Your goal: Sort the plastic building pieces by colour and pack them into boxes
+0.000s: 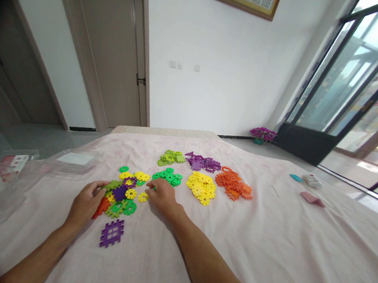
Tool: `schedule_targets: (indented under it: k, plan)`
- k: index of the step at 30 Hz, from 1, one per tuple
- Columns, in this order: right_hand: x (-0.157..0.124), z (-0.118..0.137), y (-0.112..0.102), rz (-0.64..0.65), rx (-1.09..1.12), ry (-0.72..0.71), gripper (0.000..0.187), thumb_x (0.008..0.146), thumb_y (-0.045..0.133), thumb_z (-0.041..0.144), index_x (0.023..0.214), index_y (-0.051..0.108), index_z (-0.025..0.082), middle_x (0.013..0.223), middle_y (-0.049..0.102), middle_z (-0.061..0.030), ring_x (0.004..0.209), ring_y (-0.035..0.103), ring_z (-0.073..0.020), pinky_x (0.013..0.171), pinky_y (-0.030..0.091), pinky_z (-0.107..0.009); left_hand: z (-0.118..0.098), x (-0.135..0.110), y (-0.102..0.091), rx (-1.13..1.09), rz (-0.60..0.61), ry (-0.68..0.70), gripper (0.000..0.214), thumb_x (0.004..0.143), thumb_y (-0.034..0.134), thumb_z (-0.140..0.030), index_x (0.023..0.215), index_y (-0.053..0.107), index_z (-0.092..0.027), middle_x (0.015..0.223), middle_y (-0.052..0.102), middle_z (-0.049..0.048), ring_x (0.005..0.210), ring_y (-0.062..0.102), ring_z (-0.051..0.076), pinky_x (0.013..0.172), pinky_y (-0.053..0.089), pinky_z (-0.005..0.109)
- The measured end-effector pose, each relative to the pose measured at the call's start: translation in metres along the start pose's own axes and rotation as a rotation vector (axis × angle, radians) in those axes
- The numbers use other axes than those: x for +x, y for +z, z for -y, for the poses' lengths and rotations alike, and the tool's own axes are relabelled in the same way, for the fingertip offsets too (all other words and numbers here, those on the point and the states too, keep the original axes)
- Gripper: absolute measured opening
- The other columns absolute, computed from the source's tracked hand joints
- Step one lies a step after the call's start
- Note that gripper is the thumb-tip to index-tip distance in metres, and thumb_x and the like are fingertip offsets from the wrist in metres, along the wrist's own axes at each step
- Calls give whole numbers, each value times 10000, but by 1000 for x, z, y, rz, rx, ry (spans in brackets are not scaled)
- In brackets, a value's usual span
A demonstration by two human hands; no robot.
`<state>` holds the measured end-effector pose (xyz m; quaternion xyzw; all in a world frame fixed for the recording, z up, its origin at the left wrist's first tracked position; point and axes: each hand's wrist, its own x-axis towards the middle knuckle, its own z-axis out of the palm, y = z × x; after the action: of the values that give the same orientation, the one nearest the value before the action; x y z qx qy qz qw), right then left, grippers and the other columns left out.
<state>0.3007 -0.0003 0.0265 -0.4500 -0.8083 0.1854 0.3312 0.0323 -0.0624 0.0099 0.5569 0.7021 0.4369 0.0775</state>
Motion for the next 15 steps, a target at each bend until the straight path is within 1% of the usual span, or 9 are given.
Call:
schedule_targets:
  k: [2, 4, 6, 9, 11, 15]
  plan:
    - [-4, 8, -2, 68, -114, -79, 269, 791, 741, 360, 1041, 726, 262, 987, 687, -31, 953, 594, -200, 809, 428, -297, 2, 1, 1, 16, 12, 18, 297, 859, 483, -358, 1053, 664, -223, 1108, 689, 61, 982, 659, 236, 887, 502, 364]
    - [-6, 14, -4, 123, -201, -123, 302, 769, 767, 415, 1022, 722, 257, 986, 661, -39, 967, 567, -209, 809, 411, -304, 4, 2, 2, 24, 25, 34, 288, 857, 482, -348, 1035, 670, -222, 1103, 685, 62, 1004, 648, 242, 901, 495, 371]
    - [-6, 17, -4, 143, -248, -114, 297, 762, 775, 416, 990, 710, 237, 969, 644, -42, 957, 552, -209, 798, 396, -304, 5, 3, 3, 32, 36, 48, 282, 857, 479, -339, 1020, 675, -219, 1102, 681, 65, 1021, 640, 245, 912, 491, 376]
    - [-6, 19, -1, 150, -237, -61, 308, 750, 789, 371, 995, 678, 220, 953, 643, -37, 919, 548, -202, 755, 382, -293, 2, 2, 2, 61, 31, 96, 277, 871, 474, -336, 1017, 674, -211, 1098, 677, 76, 1029, 628, 251, 927, 486, 394]
    - [-7, 18, 2, 154, -195, -62, 303, 753, 788, 330, 1008, 663, 223, 963, 653, -30, 917, 550, -197, 752, 378, -287, -3, 0, 1, 102, 15, 203, 273, 887, 471, -333, 1016, 674, -205, 1101, 676, 87, 1056, 614, 258, 970, 465, 421]
    - [-9, 15, 6, 141, -134, -89, 298, 767, 777, 292, 1033, 658, 231, 985, 668, -23, 940, 558, -196, 782, 387, -291, -21, -10, 1, 226, 27, 498, 239, 881, 533, -324, 1029, 704, -246, 1201, 665, 82, 1217, 542, 289, 1069, 386, 478]
